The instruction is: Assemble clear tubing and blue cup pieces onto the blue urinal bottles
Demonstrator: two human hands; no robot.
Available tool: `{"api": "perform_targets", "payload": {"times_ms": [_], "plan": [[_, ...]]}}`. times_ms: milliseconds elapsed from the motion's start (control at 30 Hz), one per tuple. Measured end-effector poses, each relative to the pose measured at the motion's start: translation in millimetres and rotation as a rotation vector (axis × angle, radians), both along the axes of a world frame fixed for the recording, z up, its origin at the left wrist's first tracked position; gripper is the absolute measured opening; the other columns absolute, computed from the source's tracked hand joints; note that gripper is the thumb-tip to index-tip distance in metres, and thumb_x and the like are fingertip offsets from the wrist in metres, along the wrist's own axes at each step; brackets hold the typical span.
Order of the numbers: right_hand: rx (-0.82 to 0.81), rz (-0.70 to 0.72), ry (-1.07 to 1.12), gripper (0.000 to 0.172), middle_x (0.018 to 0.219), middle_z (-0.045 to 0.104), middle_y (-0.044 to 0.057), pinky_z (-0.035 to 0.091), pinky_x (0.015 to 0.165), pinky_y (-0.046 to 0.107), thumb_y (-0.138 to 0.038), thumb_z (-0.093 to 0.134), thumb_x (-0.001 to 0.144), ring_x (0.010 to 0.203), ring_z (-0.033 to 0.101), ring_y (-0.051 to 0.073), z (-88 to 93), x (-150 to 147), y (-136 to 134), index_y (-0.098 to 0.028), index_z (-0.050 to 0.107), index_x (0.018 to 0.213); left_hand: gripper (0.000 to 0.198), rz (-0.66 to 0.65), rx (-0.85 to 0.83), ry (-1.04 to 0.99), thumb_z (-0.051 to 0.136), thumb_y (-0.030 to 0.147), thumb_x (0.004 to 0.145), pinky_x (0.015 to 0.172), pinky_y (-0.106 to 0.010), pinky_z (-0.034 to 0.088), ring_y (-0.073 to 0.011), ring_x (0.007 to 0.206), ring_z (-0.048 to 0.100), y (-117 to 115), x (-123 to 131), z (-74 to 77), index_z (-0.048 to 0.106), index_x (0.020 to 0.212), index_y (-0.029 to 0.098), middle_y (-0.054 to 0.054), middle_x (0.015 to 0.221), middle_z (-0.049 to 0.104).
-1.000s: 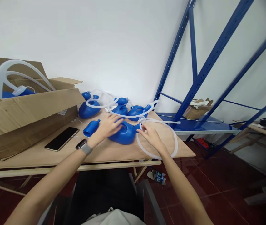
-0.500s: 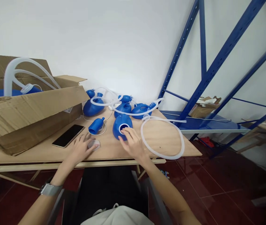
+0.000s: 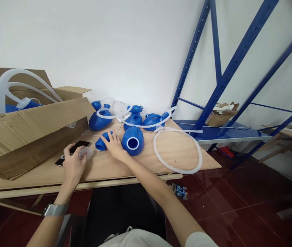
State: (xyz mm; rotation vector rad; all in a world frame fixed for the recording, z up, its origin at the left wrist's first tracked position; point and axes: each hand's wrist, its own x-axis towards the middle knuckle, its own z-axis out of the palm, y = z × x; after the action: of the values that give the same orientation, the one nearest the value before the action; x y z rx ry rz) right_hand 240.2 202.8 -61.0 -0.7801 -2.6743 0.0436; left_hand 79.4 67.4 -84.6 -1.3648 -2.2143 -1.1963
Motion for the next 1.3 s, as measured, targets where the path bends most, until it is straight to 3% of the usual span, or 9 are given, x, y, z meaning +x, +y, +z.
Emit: {"api": "perform_targets", "payload": {"times_ms": [133, 300, 433, 533, 667, 767, 900, 1100, 1300], "plan": [[0.09, 0.129, 0.017, 0.054, 0.171, 0.033, 0.024, 0.021, 0.132, 0.058, -0.014, 0.065, 0.099, 0.165, 0.017, 0.035, -9.2, -8.9, 18.9, -0.01, 0.053, 0.151, 0.059, 0.027, 0.057, -0.066, 0.063, 0.029, 0.089, 0.106, -0.061, 0.053, -0.0432, 0.136, 0.056, 3.4, 5.2, -0.1, 0.056, 0.147, 0.02, -0.022, 0.155, 0.043], [-0.096, 0.264, 0.325, 0.061, 0.164, 0.045, 0.024, 0.026, 0.132, 0.048, -0.033, 0.065, 0.103, 0.162, 0.03, 0.029, -10.8, 5.1, 9.2, -0.008, 0.046, 0.156, 0.095, 0.007, 0.249, -0.083, 0.071, 0.036, 0.087, 0.111, -0.06, 0.051, -0.0483, 0.152, 0.039, 3.6, 17.0, 8.2, 0.023, 0.166, 0.014, -0.028, 0.164, 0.027], [-0.446, 0.36, 0.78, 0.073, 0.165, 0.043, 0.017, 0.034, 0.129, 0.047, -0.054, 0.057, 0.103, 0.156, 0.04, 0.027, 7.3, 25.5, -17.2, -0.021, 0.033, 0.164, 0.103, -0.118, 0.428, -0.183, 0.075, 0.04, 0.089, 0.074, -0.045, 0.066, -0.0322, 0.106, 0.075, -12.9, 42.9, 35.2, 0.012, 0.169, 0.026, -0.027, 0.17, 0.021], [-0.594, 0.371, 1.013, 0.082, 0.165, 0.043, 0.013, 0.03, 0.13, 0.049, -0.069, 0.057, 0.098, 0.155, 0.039, 0.029, 25.6, 54.5, -49.9, -0.026, 0.033, 0.164, 0.103, -0.265, 0.547, -0.155, 0.08, 0.032, 0.086, 0.076, -0.041, 0.067, -0.0182, 0.085, 0.076, -31.9, 67.6, 57.1, 0.016, 0.167, 0.038, -0.019, 0.168, 0.034], [-0.718, 0.305, 1.162, 0.095, 0.143, 0.061, 0.012, 0.046, 0.12, 0.048, -0.077, 0.069, 0.085, 0.134, 0.059, 0.03, 43.4, 105.1, -83.7, -0.026, 0.037, 0.159, 0.072, -0.351, 0.696, 0.044, 0.084, 0.019, 0.08, 0.081, -0.039, 0.067, -0.0234, 0.094, 0.079, -49.0, 90.5, 76.9, 0.057, 0.146, 0.03, -0.007, 0.121, 0.075], [-0.885, 0.278, 1.202, 0.094, 0.13, 0.068, 0.011, 0.054, 0.11, 0.047, -0.079, 0.073, 0.081, 0.123, 0.066, 0.03, 46.9, 137.5, -84.1, -0.027, 0.044, 0.154, 0.041, -0.265, 0.787, 0.052, 0.084, 0.016, 0.081, 0.083, -0.037, 0.065, -0.0242, 0.096, 0.078, -44.2, 104.0, 91.7, 0.076, 0.119, 0.027, -0.004, 0.104, 0.078], [-1.018, 0.268, 1.151, 0.079, 0.151, 0.062, 0.008, 0.043, 0.123, 0.047, -0.075, 0.065, 0.089, 0.143, 0.055, 0.03, 43.9, 165.8, -69.5, -0.028, 0.055, 0.152, 0.021, -0.407, 0.57, -0.174, 0.071, 0.029, 0.093, 0.076, -0.032, 0.065, -0.0195, 0.088, 0.077, -19.7, 133.7, 113.2, 0.08, 0.112, 0.026, -0.003, 0.108, 0.08], [-0.887, 0.186, 0.979, 0.078, 0.166, 0.048, 0.004, 0.036, 0.129, 0.045, -0.069, 0.062, 0.095, 0.154, 0.044, 0.029, 48.5, 193.3, -66.4, -0.03, 0.048, 0.161, 0.044, -0.851, 0.033, -0.223, 0.058, 0.049, 0.098, 0.058, -0.028, 0.063, -0.0211, 0.071, 0.078, -3.5, 163.2, 123.0, 0.076, 0.128, 0.022, -0.007, 0.106, 0.083], [-0.734, 0.167, 0.942, 0.065, 0.166, 0.049, 0.004, 0.035, 0.128, 0.047, -0.061, 0.061, 0.1, 0.153, 0.045, 0.029, 60.6, 212.0, -66.1, -0.031, 0.052, 0.158, 0.04, -0.91, 0.06, 0.146, 0.059, 0.048, 0.102, 0.061, -0.028, 0.06, -0.0163, 0.061, 0.073, -7.5, 155.8, 115.1, 0.075, 0.132, 0.027, -0.008, 0.121, 0.08]]}}
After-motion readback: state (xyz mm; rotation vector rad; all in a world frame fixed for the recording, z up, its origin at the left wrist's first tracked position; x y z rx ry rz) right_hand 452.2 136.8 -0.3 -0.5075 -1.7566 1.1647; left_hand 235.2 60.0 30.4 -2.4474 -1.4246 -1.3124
